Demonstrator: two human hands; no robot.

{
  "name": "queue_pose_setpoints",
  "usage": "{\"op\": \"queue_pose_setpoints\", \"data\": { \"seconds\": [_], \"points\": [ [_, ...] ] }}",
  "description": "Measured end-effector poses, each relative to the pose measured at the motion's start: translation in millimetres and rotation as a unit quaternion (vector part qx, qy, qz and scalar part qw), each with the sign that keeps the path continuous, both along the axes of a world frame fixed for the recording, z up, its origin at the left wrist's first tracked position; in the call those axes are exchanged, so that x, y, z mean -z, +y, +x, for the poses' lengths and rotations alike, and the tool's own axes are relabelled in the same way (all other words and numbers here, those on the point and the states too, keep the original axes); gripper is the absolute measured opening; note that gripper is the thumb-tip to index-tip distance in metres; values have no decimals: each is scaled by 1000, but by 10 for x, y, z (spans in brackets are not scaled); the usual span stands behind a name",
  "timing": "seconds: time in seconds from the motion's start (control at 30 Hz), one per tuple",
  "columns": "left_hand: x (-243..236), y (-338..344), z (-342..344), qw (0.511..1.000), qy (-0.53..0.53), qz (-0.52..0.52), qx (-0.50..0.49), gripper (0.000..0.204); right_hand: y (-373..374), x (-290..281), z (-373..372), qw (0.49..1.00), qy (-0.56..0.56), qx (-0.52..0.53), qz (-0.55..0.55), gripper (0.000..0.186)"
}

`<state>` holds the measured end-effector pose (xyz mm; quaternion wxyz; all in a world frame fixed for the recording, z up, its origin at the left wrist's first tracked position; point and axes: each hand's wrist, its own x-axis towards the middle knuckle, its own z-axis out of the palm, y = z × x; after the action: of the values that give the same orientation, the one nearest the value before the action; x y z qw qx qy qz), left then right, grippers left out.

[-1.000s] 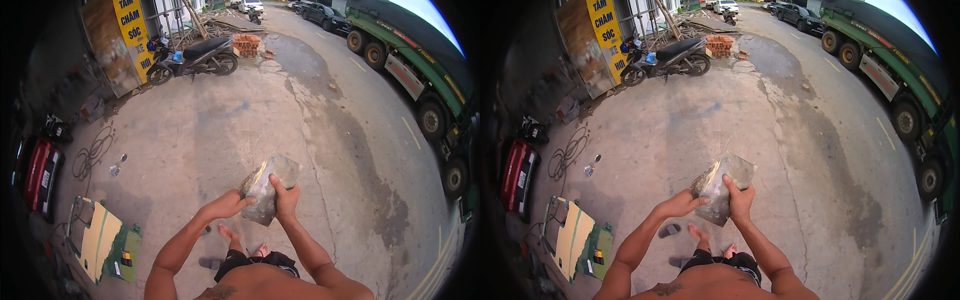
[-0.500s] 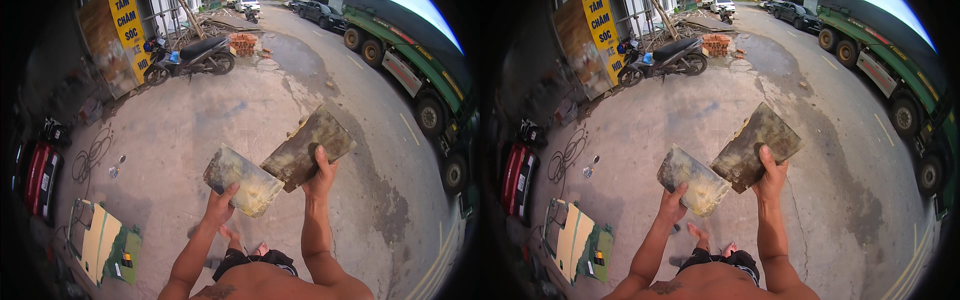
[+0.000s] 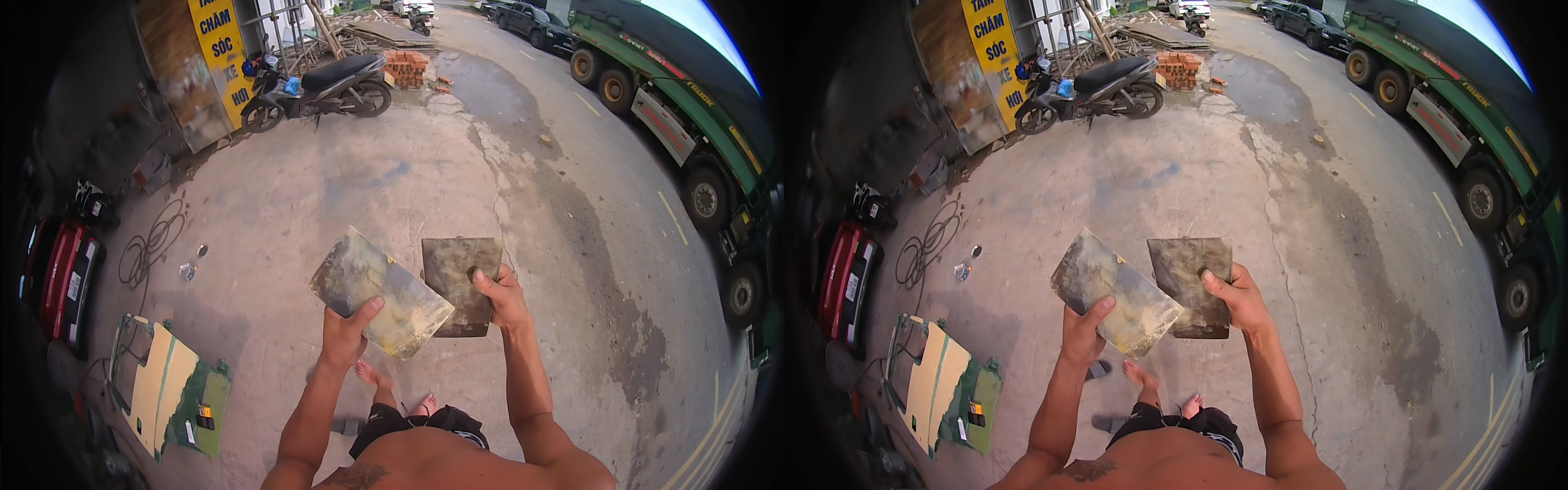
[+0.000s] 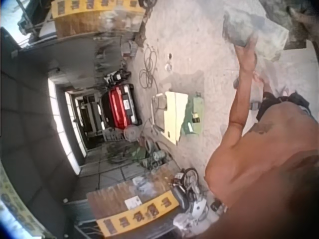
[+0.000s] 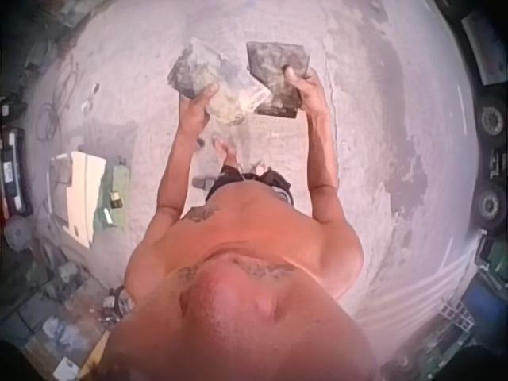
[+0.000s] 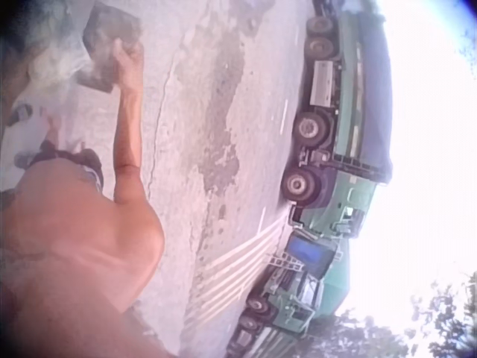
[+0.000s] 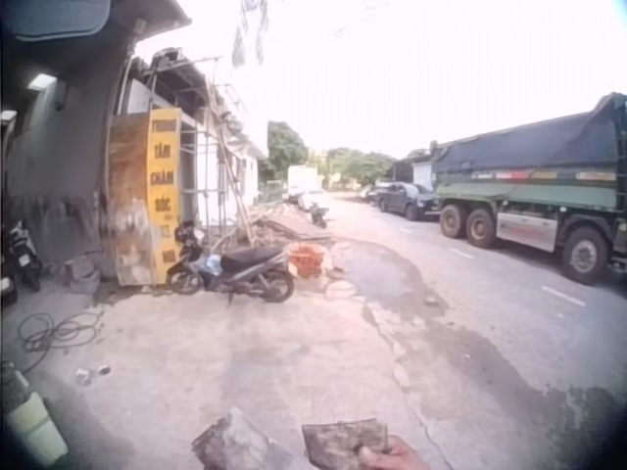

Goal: The person applies body filler to a car door using metal spreaders, mixing the compound on one spreader and smoothing it onto the door surface.

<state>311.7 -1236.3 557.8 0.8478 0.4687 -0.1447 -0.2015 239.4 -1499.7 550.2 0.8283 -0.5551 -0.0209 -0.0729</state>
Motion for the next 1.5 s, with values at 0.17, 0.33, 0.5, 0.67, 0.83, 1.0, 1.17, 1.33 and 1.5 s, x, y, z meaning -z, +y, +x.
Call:
{"op": "queue_pose_setpoints", "data": {
  "seconds": [0.17,0.33,0.5,0.67,0.83,1.0,1.17,1.33,1.5],
  "points": [
    [117,-62,-48,985,126,-92,75,53,165,-392,178,990,-78,48,104,42],
    [104,73,288,973,153,-167,53,49,253,306,110,995,59,-43,-75,54],
    [263,-55,-54,959,190,-114,176,53,290,-13,486,993,-6,57,103,69],
    [296,-301,-545,956,215,-66,187,60,756,97,795,975,63,91,191,63],
    [193,216,201,954,239,-168,66,41,900,292,335,996,9,-86,12,67],
    [47,-242,-437,974,190,-43,115,37,760,130,895,943,53,-122,305,62],
    [98,-15,-245,972,219,-82,28,43,1008,306,703,998,36,-47,-34,75],
    [82,272,198,954,243,-174,-1,47,1084,326,519,996,27,-82,38,76],
    [-91,-355,-575,959,282,-37,10,29,945,299,858,956,87,-38,277,77]
  ]
}}
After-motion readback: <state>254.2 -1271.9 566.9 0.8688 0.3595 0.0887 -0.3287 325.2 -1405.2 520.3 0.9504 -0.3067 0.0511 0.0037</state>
